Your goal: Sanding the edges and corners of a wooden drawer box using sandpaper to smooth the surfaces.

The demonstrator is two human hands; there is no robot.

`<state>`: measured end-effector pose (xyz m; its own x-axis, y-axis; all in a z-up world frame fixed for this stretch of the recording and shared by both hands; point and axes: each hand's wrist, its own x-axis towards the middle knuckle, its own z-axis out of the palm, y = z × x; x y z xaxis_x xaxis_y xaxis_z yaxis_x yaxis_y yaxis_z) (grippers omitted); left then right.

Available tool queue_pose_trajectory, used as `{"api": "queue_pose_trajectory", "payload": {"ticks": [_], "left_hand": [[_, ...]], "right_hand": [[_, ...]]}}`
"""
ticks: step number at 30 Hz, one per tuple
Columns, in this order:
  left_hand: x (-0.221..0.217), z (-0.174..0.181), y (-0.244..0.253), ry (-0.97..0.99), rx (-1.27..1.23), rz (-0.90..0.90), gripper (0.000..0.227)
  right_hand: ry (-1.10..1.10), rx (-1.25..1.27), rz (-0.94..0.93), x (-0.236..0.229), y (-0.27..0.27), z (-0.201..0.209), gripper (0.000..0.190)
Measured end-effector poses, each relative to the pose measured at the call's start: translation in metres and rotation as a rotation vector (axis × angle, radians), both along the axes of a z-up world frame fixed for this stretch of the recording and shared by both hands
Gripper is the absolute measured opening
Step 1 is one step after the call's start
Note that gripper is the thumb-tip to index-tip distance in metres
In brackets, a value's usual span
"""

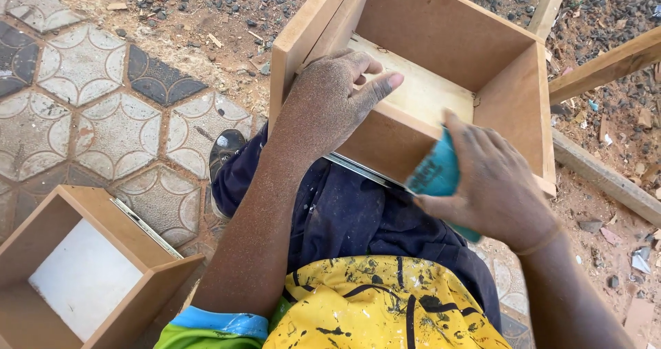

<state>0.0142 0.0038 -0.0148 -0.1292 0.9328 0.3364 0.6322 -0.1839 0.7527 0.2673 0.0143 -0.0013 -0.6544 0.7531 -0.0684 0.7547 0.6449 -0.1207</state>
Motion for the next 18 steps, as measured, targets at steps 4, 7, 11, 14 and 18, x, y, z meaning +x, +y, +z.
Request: {"api": "queue_pose_trajectory", "payload": {"ticks": [4, 7, 11, 14, 18], "left_hand": [[-0.003, 0.007, -0.01, -0.036, 0.014, -0.001, 0.061], [-0.012, 0.022, -0.035, -0.277, 0.158, -0.081, 0.041], [-0.035, 0.019, -0.054, -0.35, 0.42, 0.142, 0.022], [-0.059, -0.012, -0.036, -0.258, 0.359, 0.294, 0.03], [-0.037, -0.025, -0.02, -0.306, 0.125, 0.387, 0.046]], "right_hand": [[-0.007, -0.016, 0.116, -0.065, 0.009, 0.0, 0.121], [0.195, 0.032, 0.23, -0.113, 0.018, 0.0, 0.087], [0.142, 0.114, 0.274, -0.145, 0.029, -0.008, 0.092], [0.134, 0.093, 0.273, -0.149, 0.028, -0.011, 0.108], [0.258, 0.029, 0.26, -0.152, 0.028, -0.004, 0.084]]}}
